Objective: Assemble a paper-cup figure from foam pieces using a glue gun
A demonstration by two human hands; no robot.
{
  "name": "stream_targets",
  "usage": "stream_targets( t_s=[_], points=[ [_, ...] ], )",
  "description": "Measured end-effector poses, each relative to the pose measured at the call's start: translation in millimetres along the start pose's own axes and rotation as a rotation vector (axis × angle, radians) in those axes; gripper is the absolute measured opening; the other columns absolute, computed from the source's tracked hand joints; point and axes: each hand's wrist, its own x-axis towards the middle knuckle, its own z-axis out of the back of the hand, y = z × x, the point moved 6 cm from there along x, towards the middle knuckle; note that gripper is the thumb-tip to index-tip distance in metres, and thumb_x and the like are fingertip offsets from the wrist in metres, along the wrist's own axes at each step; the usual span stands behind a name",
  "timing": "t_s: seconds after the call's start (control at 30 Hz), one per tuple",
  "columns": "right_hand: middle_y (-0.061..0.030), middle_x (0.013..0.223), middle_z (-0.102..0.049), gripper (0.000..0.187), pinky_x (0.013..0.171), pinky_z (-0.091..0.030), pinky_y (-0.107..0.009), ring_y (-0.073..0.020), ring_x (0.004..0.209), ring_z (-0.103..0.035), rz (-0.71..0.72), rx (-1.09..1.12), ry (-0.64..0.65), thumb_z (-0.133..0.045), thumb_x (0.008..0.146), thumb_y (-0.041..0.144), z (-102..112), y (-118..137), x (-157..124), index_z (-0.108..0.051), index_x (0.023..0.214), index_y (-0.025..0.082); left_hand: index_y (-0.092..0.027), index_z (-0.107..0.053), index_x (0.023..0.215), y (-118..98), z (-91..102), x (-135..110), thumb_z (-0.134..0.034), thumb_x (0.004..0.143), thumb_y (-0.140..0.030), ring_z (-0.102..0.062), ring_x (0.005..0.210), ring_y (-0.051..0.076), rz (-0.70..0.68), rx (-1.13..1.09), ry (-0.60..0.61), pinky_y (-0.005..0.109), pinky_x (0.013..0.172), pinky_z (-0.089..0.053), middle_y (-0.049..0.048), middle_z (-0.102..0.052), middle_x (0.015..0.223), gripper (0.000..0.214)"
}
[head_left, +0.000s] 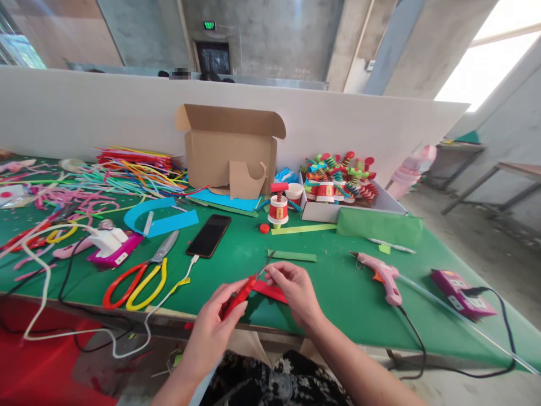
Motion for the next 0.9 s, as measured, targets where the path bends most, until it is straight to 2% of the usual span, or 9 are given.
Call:
stream_targets(
  t_s=[0.1,0.23,0.37,0.5,0.63,0.7,0.77,0.83,0.9],
  points=[
    [-0.0029,0.067,-0.070,0.031,0.068,-0.052,-0.029,-0.0138,0.060,-0.060,-0.018,0.013,0.006,-0.080,0.065,0.046,1,0,1,-0.074,0.073,0.017,-0.015,-0.065,0.124,7,-6.9,-2,-0.068,0.076,-0.053,-0.051,0.063,0.014,0.187,-0.248,0.061,0.023,0.052,-0.040,0.0037,-0.062,0.075,0.061],
    [-0.0030,0.069,-0.070,0.031,0.068,-0.052,-0.028,-0.0129,0.061,-0.061,-0.042,0.026,0.074,-0.077,0.069,0.046,-7,-4,-4,-0.073,0.076,0.016,-0.013,-0.066,0.121,11,-6.2,-4,-0.077,0.067,-0.053,-0.051,0.067,0.014,0.264,-0.457,0.053,0.022,0.050,-0.038,0.0053,-0.063,0.075,0.068],
    [-0.0015,0.070,-0.068,0.019,0.063,-0.050,-0.024,-0.0117,0.060,-0.061,-0.044,-0.148,0.402,-0.062,0.083,0.033,-45,-21,-29,-0.072,0.082,0.017,-0.016,-0.066,0.121,16,24.9,-8,-0.077,0.070,-0.047,-0.053,0.066,0.013,0.236,-0.417,-0.086,0.022,0.053,-0.040,0.0045,-0.065,0.078,0.061],
    [0.0002,0.076,-0.070,0.019,0.064,-0.048,-0.020,-0.0112,0.067,-0.062,0.151,-0.459,0.690,-0.056,0.076,0.007,-81,-34,-62,-0.071,0.076,0.018,-0.016,-0.061,0.126,16,69.3,-18,-0.072,0.075,-0.046,-0.058,0.069,0.016,0.138,-0.242,-0.219,0.026,0.061,-0.047,0.0048,-0.067,0.083,0.060],
    [0.0006,0.081,-0.074,0.013,0.070,-0.049,-0.017,-0.0109,0.073,-0.066,0.297,-0.617,0.986,-0.062,0.082,0.012,-97,-46,-82,-0.072,0.084,0.019,-0.023,-0.061,0.127,10,95.3,-25,-0.063,0.082,-0.047,-0.062,0.103,0.025,-0.025,0.184,-0.268,0.036,0.088,-0.051,0.0080,-0.066,0.114,0.050],
    [-0.0002,0.084,-0.075,0.010,0.074,-0.049,-0.018,-0.0117,0.078,-0.068,0.378,-0.694,1.072,-0.063,0.088,0.021,-100,-50,-86,-0.072,0.085,0.020,-0.026,-0.063,0.123,4,96.8,-26,-0.057,0.087,-0.044,-0.060,0.108,0.026,-0.160,0.441,-0.302,0.038,0.093,-0.049,0.0075,-0.063,0.116,0.040],
    [-0.0010,0.085,-0.076,0.011,0.076,-0.049,-0.020,-0.0135,0.082,-0.069,0.471,-0.814,1.107,-0.063,0.090,0.025,-102,-52,-87,-0.072,0.085,0.020,-0.026,-0.064,0.122,1,91.5,-25,-0.051,0.091,-0.038,-0.061,0.101,0.025,-0.278,0.632,-0.316,0.037,0.088,-0.051,0.0076,-0.062,0.111,0.036],
    [-0.0019,0.084,-0.076,0.013,0.075,-0.049,-0.022,-0.0152,0.082,-0.069,0.555,-0.920,1.090,-0.062,0.091,0.024,-101,-49,-86,-0.071,0.084,0.020,-0.025,-0.063,0.124,1,82.7,-23,-0.047,0.094,-0.032,-0.062,0.097,0.023,-0.371,0.757,-0.279,0.034,0.081,-0.052,0.0082,-0.062,0.108,0.035],
    [-0.0028,0.082,-0.075,0.016,0.073,-0.049,-0.023,-0.0158,0.079,-0.068,0.616,-0.932,0.997,-0.059,0.093,0.026,-91,-37,-81,-0.070,0.084,0.019,-0.024,-0.062,0.125,1,75.7,-22,-0.044,0.095,-0.026,-0.062,0.096,0.023,-0.441,0.868,-0.231,0.033,0.079,-0.051,0.0089,-0.062,0.106,0.035]
  ],
)
